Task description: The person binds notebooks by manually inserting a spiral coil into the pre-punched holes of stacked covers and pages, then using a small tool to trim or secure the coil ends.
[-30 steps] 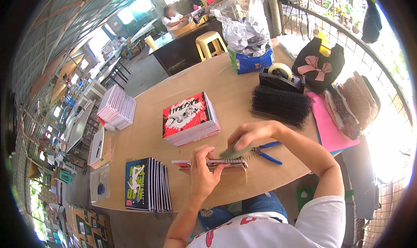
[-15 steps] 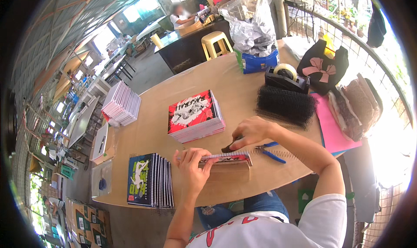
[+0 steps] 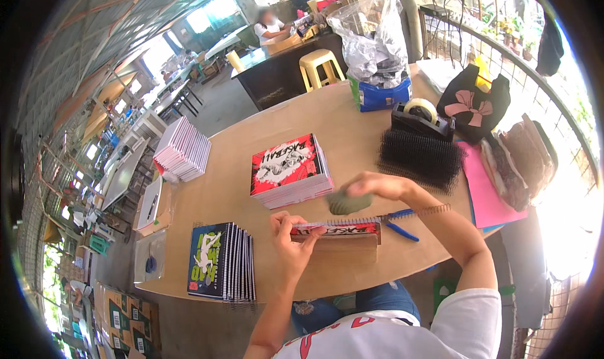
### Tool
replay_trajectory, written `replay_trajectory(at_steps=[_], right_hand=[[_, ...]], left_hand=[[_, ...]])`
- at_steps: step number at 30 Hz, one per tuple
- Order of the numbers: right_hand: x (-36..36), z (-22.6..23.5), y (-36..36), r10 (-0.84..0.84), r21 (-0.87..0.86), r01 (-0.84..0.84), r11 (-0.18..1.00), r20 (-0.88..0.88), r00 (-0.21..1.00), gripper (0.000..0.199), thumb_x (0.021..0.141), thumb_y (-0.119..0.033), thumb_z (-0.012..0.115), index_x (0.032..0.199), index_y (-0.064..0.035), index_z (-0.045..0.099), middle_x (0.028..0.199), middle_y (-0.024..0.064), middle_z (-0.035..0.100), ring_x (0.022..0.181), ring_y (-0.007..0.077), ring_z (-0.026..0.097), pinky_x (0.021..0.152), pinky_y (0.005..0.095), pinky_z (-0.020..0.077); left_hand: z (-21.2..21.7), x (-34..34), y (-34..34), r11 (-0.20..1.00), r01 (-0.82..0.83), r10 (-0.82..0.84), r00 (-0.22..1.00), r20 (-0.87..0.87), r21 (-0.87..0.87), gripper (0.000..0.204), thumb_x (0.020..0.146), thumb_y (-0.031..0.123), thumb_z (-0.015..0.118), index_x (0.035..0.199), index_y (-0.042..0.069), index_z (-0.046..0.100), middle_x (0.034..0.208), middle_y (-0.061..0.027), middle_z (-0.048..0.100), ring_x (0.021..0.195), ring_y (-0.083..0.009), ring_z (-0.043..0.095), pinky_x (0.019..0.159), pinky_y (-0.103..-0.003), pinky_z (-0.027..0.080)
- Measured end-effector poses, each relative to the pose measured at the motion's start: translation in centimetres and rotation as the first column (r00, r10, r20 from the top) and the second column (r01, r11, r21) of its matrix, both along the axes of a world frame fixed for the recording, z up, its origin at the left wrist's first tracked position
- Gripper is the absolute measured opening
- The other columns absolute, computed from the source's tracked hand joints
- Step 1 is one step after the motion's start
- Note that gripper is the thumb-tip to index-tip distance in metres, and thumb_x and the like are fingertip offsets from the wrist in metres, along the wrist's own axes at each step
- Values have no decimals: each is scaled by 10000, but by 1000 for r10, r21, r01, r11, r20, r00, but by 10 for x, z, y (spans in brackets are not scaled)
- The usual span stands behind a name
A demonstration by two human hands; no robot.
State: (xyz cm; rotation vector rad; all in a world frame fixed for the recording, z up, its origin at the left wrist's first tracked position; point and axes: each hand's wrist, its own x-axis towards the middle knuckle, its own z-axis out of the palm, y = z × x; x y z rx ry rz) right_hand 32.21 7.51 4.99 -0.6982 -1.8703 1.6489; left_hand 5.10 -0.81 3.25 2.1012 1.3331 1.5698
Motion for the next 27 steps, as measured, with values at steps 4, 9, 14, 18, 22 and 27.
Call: replay_trajectory(at_steps=[4, 9, 14, 18, 22, 27], right_hand=[[-19, 28, -16, -181, 325, -127, 937, 766, 617, 706, 883, -588, 606, 1249, 11, 682, 1227, 210, 695, 1101, 310, 672, 994, 406, 489], [-14, 7, -12, -16, 57, 3, 998, 220, 975, 612, 882, -546, 644, 1178, -15, 719, 1135, 226, 715, 1030, 332, 694, 934, 415, 513], [-22, -7, 8, 14, 168, -48, 985, 199, 980, 614, 884, -553, 627, 1235, -55, 710, 1144, 156, 724, 1031, 286, 667, 945, 399, 492], [-30, 23, -3, -69, 146, -2, 989, 477, 876, 632, 889, -558, 611, 1232, -35, 703, 1137, 152, 724, 1064, 281, 639, 946, 398, 478], [-35, 21, 5, -17, 165, -64, 984, 452, 892, 622, 908, -579, 586, 1161, -30, 731, 1065, 168, 736, 1006, 270, 662, 936, 387, 488], [-29, -11, 4, -58, -161, 34, 986, -148, 987, 609, 926, -597, 576, 1160, -60, 743, 1051, 180, 740, 1025, 299, 678, 957, 399, 491]], left_hand=[[-5, 8, 0, 1000, 20, -19, 999, 43, -22, 503, 685, 381, 917, 902, 50, 607, 926, -91, 504, 902, -275, 519, 763, -400, 445], [-13, 6, 3, 999, 22, -21, 1000, -4, 39, 506, 695, 376, 910, 920, 50, 595, 913, -94, 519, 890, -284, 528, 741, -408, 454], [-4, 7, 1, 997, 22, -20, 999, -35, 71, 488, 727, 359, 897, 952, 47, 597, 919, -103, 544, 874, -287, 542, 700, -406, 475], [-10, 2, 4, 997, 67, -67, 998, 8, 26, 500, 719, 375, 900, 921, 47, 581, 921, -105, 556, 866, -288, 550, 744, -399, 463], [-5, 0, 7, 996, 60, -60, 998, -3, 66, 453, 767, 290, 877, 991, 37, 575, 963, -115, 578, 873, -298, 572, 710, -398, 485], [-4, -13, 14, 994, 39, -40, 999, 9, 103, 340, 819, 138, 821, 1016, 21, 569, 993, -137, 586, 910, -320, 588, 742, -389, 498]])
